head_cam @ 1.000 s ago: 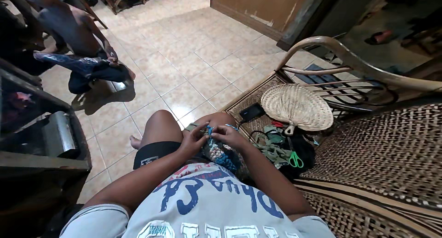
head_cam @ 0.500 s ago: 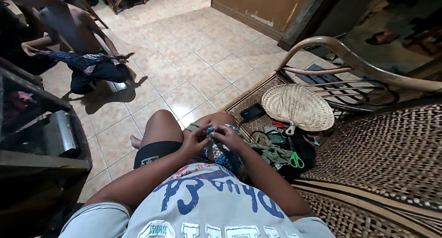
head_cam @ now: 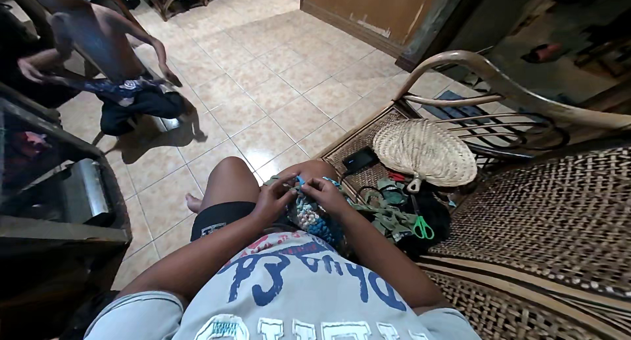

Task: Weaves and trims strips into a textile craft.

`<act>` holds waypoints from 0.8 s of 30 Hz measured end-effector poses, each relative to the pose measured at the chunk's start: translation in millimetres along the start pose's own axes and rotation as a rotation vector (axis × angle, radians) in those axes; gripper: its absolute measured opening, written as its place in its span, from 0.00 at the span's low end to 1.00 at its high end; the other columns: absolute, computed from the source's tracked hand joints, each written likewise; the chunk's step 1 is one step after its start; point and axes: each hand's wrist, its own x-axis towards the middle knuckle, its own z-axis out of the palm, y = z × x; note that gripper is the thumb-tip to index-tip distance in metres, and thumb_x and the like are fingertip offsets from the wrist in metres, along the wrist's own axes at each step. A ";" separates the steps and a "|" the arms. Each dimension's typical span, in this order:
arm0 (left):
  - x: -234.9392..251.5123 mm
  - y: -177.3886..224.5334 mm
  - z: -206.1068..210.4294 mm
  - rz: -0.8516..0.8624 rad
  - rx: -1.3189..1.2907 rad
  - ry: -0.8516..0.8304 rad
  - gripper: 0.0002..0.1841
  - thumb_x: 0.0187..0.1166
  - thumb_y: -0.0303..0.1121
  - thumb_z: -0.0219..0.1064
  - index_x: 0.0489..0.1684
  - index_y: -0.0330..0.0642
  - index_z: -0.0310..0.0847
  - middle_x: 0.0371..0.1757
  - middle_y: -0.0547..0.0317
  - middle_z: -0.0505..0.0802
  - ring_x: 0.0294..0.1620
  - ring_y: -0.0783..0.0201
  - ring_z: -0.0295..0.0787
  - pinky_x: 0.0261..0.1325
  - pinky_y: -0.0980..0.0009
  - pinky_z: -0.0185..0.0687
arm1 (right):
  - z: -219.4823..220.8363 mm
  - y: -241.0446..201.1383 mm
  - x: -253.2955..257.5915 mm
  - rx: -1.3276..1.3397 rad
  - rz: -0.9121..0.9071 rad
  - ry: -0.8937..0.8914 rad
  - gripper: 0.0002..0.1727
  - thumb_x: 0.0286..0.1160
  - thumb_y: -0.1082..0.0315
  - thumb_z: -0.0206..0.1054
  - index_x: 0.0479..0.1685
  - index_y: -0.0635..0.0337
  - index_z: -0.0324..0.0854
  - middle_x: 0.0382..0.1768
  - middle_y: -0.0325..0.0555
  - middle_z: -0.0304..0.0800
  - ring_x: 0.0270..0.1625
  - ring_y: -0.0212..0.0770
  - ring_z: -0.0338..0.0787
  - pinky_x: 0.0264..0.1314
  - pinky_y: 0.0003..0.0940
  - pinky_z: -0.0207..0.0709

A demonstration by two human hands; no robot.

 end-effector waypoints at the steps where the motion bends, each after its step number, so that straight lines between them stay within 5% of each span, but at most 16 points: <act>1: 1.1 -0.5 -0.4 -0.041 -0.045 0.013 0.24 0.83 0.28 0.66 0.78 0.36 0.74 0.54 0.49 0.92 0.45 0.68 0.91 0.56 0.68 0.87 | -0.6 -0.1 -0.1 0.007 0.004 -0.001 0.10 0.86 0.66 0.64 0.46 0.66 0.80 0.34 0.42 0.83 0.34 0.29 0.82 0.43 0.27 0.79; 7: 8.4 2.2 -1.5 -0.295 -0.323 -0.011 0.23 0.82 0.28 0.68 0.75 0.38 0.71 0.41 0.58 0.90 0.35 0.72 0.85 0.44 0.73 0.83 | 2.4 2.6 0.5 0.148 0.024 0.051 0.05 0.82 0.71 0.66 0.44 0.64 0.80 0.35 0.41 0.85 0.36 0.29 0.84 0.44 0.27 0.81; 11: 17.1 -0.6 -5.5 -0.310 -0.292 -0.030 0.24 0.80 0.28 0.71 0.75 0.38 0.72 0.42 0.57 0.91 0.35 0.71 0.87 0.43 0.73 0.84 | 5.4 7.9 1.6 0.297 0.006 0.127 0.04 0.78 0.77 0.67 0.43 0.63 0.76 0.33 0.41 0.84 0.32 0.31 0.84 0.40 0.28 0.82; 14: 20.4 -0.3 -6.6 -0.272 -0.240 -0.057 0.25 0.80 0.28 0.70 0.76 0.38 0.72 0.39 0.59 0.91 0.35 0.72 0.87 0.44 0.72 0.85 | 5.7 9.9 2.2 0.321 -0.022 0.139 0.10 0.76 0.78 0.68 0.51 0.63 0.76 0.39 0.43 0.84 0.36 0.32 0.85 0.43 0.30 0.83; 17: 19.2 1.7 -5.9 -0.249 -0.185 -0.078 0.24 0.82 0.30 0.68 0.77 0.40 0.71 0.41 0.59 0.91 0.36 0.71 0.86 0.43 0.72 0.83 | 4.9 13.0 2.6 0.245 -0.080 0.108 0.20 0.73 0.76 0.73 0.63 0.65 0.76 0.44 0.45 0.87 0.42 0.33 0.88 0.49 0.30 0.85; 21: 8.3 3.3 -7.7 -0.214 -0.098 -0.195 0.31 0.76 0.27 0.73 0.81 0.39 0.67 0.53 0.54 0.89 0.42 0.70 0.87 0.51 0.70 0.86 | 7.5 16.2 2.6 0.224 -0.088 0.160 0.19 0.73 0.77 0.71 0.63 0.66 0.77 0.43 0.45 0.86 0.40 0.32 0.87 0.48 0.30 0.84; 24: 1.5 0.9 -11.0 -0.204 -0.107 -0.204 0.33 0.73 0.25 0.75 0.81 0.40 0.69 0.50 0.55 0.91 0.39 0.72 0.88 0.50 0.72 0.86 | 11.8 18.3 1.6 0.246 -0.078 0.197 0.19 0.73 0.78 0.70 0.64 0.66 0.76 0.41 0.44 0.85 0.38 0.31 0.85 0.45 0.28 0.83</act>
